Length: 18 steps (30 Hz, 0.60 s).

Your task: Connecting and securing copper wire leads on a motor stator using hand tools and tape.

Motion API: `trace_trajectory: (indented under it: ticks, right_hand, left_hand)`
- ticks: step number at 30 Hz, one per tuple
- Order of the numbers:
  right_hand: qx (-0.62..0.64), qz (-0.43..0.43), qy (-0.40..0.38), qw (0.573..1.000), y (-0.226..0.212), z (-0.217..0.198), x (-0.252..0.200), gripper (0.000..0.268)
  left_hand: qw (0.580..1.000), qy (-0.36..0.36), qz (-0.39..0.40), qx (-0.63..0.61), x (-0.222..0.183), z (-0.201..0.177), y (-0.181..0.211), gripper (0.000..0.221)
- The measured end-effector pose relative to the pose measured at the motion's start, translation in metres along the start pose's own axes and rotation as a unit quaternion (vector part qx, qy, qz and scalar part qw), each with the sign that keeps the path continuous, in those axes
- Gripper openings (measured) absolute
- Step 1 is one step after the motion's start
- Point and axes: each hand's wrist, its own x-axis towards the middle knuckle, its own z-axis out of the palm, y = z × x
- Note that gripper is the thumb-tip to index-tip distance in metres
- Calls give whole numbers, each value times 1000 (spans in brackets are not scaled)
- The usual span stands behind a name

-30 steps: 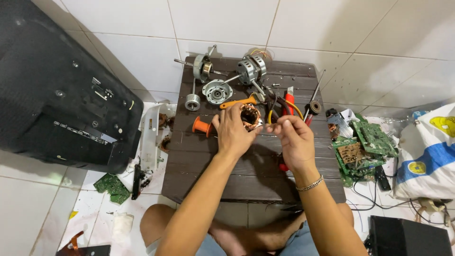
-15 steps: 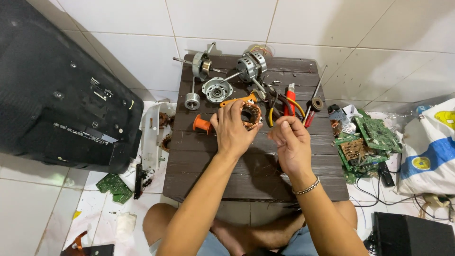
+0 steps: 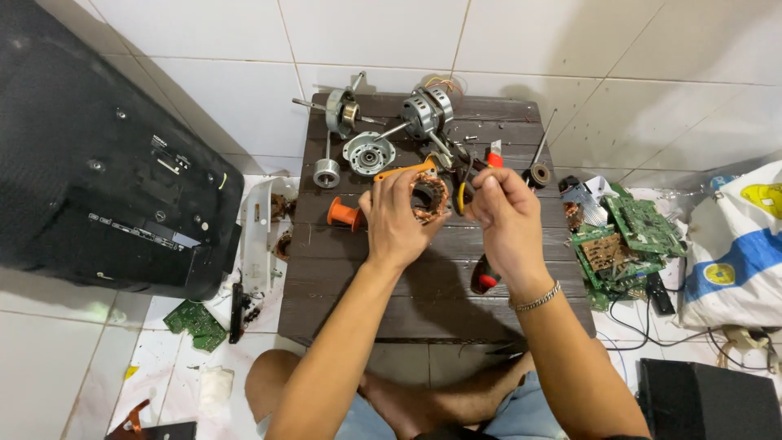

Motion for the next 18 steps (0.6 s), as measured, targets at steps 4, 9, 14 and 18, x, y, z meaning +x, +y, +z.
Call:
trace_trajectory:
  ticks: [4,9,14,18]
  right_hand:
    - [-4,27,-18,999,-17,12,18,13]
    - [-76,27,-49,996,-18,24,25,15]
    - [-111,30,-76,991,-16,24,35,16]
    - [-117,43,-48,991,-17,26,42,17]
  left_hand:
    - [999,-7,-20,-35,4,-8,12,87]
    - [999,-39,-20,-31,5,-5,20,93]
    - [998,-62,-1,-8,1,-10,26,86]
    - [997,-70,2,13,0,-15,31,84]
